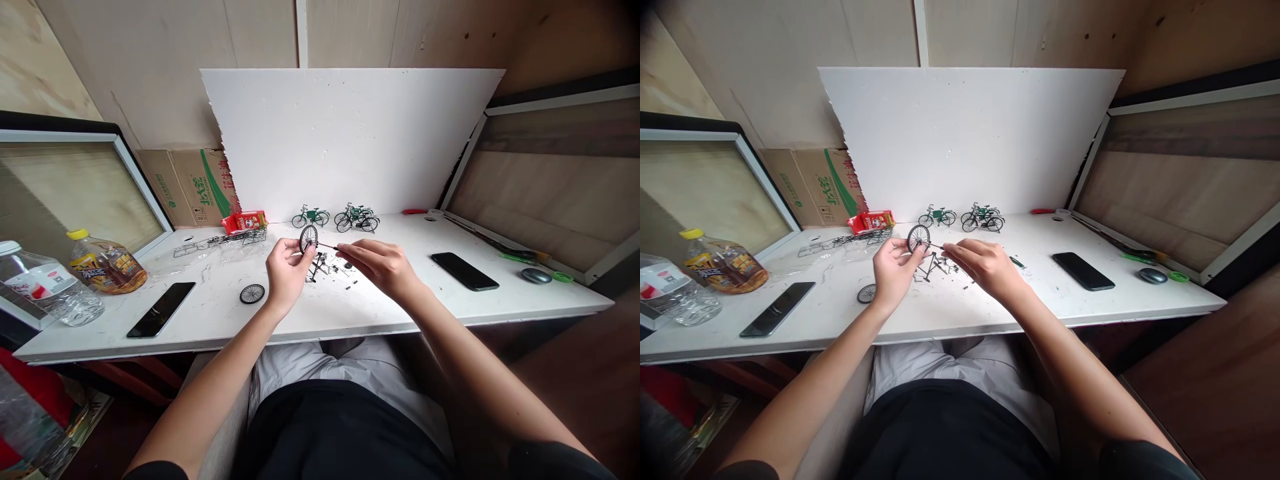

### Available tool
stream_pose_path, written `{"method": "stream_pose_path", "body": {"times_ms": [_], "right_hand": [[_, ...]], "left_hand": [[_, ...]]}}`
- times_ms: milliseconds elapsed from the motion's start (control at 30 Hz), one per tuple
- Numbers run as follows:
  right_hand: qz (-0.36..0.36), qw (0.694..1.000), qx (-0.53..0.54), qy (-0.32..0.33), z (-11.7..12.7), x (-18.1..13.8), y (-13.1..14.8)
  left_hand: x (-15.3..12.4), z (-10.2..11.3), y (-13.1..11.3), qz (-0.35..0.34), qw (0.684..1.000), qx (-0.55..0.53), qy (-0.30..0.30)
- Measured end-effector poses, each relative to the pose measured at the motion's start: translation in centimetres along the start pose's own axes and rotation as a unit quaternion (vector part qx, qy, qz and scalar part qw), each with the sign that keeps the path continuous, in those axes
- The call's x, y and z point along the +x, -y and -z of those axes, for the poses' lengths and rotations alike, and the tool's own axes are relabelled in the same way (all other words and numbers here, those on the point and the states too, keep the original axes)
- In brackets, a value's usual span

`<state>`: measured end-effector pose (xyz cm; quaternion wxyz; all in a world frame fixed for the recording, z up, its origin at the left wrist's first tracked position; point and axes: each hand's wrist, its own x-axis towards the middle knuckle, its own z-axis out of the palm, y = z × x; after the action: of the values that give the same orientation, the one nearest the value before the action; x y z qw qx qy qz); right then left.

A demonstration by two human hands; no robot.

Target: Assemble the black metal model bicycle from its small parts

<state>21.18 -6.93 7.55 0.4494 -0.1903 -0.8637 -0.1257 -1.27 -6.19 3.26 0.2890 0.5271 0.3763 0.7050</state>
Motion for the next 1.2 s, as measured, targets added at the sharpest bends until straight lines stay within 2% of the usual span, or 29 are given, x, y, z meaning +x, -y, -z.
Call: {"method": "stream_pose_path", "body": {"times_ms": [300, 600, 733, 967, 1200], "right_hand": [[-0.036, 0.997, -0.046, -0.042, -1.3, 0.2, -0.2], [-0.09, 0.984, -0.145, -0.043, -2.7, 0.3, 0.1], [-0.073, 0.987, -0.139, -0.024, -3.0, 0.2, 0.2], [-0.097, 0.986, -0.106, -0.078, -3.0, 0.1, -0.4], [-0.1, 0.985, -0.108, -0.087, -3.2, 0.0, -0.8]], "left_hand": [[-0.7, -0.2, -1.3, -0.049, 0.998, 0.033, 0.001], [-1.0, -0.6, -0.7, -0.034, 0.999, 0.039, 0.011], [-1.0, -0.6, -0.8, -0.02, 1.0, 0.018, 0.009], [-0.4, -0.4, -0.4, 0.0, 1.0, 0.006, 0.006], [-0.9, -0.7, -0.5, 0.004, 1.0, 0.021, 0.023]]}}
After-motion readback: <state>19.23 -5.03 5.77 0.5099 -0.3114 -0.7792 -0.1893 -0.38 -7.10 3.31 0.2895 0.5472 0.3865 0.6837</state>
